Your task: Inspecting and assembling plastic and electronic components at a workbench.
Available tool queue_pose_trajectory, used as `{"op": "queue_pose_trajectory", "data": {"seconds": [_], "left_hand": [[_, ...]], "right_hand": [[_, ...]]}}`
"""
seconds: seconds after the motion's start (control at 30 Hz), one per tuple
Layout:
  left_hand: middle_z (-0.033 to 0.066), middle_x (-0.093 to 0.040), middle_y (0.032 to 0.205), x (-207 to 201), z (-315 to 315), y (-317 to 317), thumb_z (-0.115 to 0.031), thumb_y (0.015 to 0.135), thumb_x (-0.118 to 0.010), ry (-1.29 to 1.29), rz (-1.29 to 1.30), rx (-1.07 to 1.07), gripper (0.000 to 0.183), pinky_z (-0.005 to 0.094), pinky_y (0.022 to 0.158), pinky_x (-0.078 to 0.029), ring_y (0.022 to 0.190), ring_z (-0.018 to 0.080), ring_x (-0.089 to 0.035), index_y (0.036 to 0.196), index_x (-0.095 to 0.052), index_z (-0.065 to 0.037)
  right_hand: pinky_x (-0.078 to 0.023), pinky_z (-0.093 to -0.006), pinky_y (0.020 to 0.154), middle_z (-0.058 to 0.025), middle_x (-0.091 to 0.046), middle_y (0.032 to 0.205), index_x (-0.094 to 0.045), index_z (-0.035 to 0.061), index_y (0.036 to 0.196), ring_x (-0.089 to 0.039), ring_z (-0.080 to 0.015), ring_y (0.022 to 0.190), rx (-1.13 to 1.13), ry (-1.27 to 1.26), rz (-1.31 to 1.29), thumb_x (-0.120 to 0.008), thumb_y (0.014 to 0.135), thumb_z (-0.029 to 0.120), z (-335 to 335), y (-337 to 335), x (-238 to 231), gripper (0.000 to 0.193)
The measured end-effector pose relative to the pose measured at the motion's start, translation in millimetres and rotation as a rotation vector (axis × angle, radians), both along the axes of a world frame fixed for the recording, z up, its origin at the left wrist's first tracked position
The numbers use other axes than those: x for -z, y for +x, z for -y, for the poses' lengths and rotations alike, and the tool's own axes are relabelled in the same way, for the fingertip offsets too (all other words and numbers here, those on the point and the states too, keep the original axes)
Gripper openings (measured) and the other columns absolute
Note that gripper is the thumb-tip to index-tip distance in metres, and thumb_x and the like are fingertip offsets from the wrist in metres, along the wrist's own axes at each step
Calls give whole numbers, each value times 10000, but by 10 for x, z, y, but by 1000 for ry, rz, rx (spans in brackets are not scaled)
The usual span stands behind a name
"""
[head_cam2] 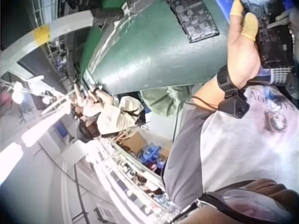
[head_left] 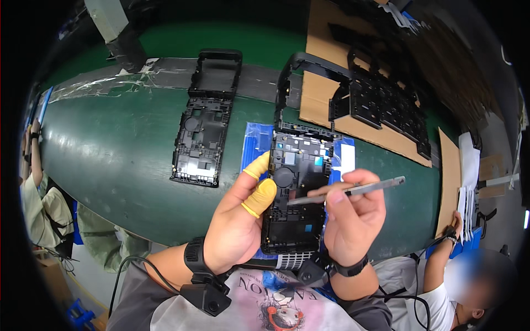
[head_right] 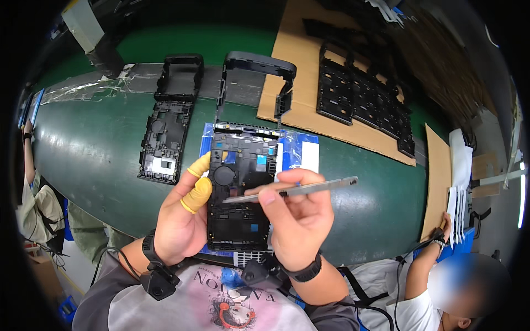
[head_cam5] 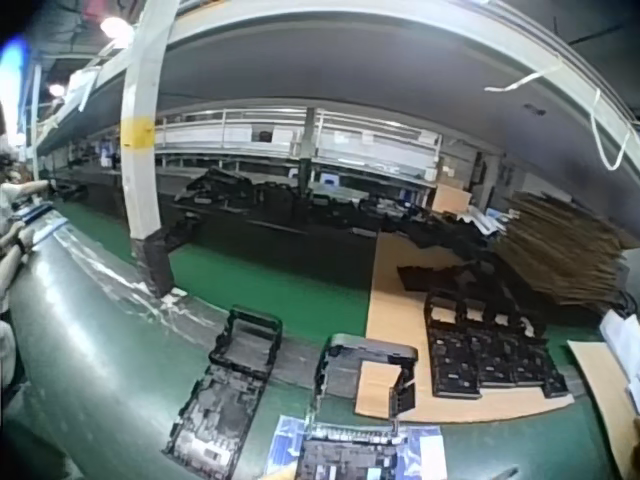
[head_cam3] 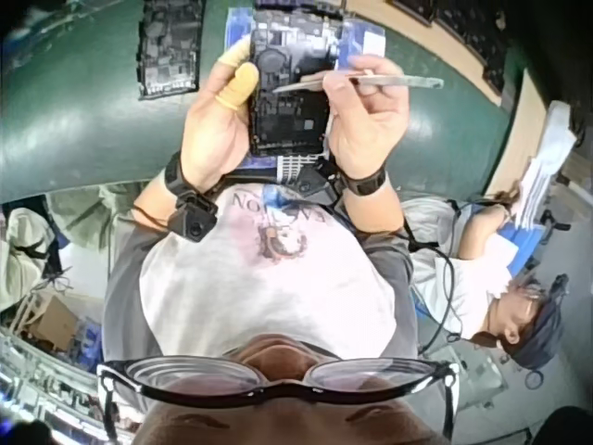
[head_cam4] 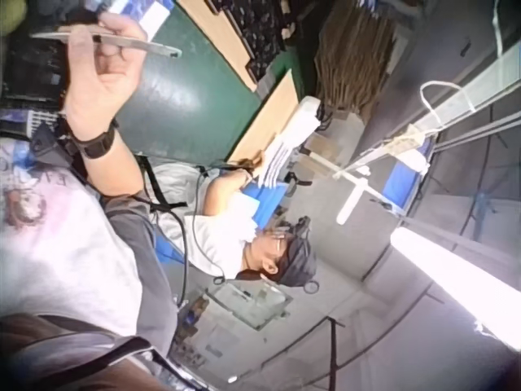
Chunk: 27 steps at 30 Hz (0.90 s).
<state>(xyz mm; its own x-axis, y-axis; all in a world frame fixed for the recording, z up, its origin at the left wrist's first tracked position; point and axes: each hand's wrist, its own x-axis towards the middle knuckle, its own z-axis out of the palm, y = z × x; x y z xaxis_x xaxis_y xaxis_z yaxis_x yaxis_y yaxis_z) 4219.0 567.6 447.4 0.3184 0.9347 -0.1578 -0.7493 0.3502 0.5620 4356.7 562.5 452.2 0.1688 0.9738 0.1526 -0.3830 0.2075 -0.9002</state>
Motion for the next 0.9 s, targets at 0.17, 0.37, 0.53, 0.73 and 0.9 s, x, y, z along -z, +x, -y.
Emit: {"op": "queue_pose_trajectory", "data": {"seconds": [0.17, 0.37, 0.53, 0.73, 0.9], "left_hand": [[97, -411, 1178, 55, 20, -29, -158, 859, -408, -14, -5, 6, 443, 327, 872, -375, 1031, 188, -448, 1261, -245, -73], [84, -414, 1172, 81, 19, -21, -84, 863, -391, -33, 40, -4, 431, 291, 861, -379, 1016, 155, -449, 1267, -241, -71], [81, -413, 1173, 77, 26, -33, -83, 862, -396, -22, 39, 3, 436, 286, 868, -369, 1021, 147, -441, 1268, -238, -67], [80, -420, 1167, 98, 41, -25, -85, 862, -399, -5, 13, -33, 435, 286, 876, -356, 1029, 144, -434, 1266, -239, -63], [81, -422, 1164, 79, 41, -36, -101, 861, -406, -7, 26, -18, 437, 287, 871, -361, 1024, 148, -440, 1264, -241, -62]], "right_hand": [[-482, -311, 669, -129, -565, 746, -390, -10, 911, -583, -201, 688, 6, 25, -46, -507, 746, -79, -32, -12, 33, 213], [-486, -323, 667, -119, -559, 749, -401, -7, 897, -585, -206, 684, -13, 4, -88, -515, 738, -84, -51, 5, 34, 211], [-485, -314, 669, -116, -556, 752, -403, -8, 894, -586, -203, 689, -3, -23, -42, -512, 736, -90, -48, -10, 35, 208], [-483, -297, 670, -118, -553, 756, -405, -9, 889, -585, -194, 691, 2, -13, -28, -506, 735, -99, -39, -12, 43, 205], [-484, -298, 670, -111, -547, 752, -405, -10, 885, -585, -192, 691, 6, -7, -14, -505, 738, -95, -41, -17, 41, 196]]}}
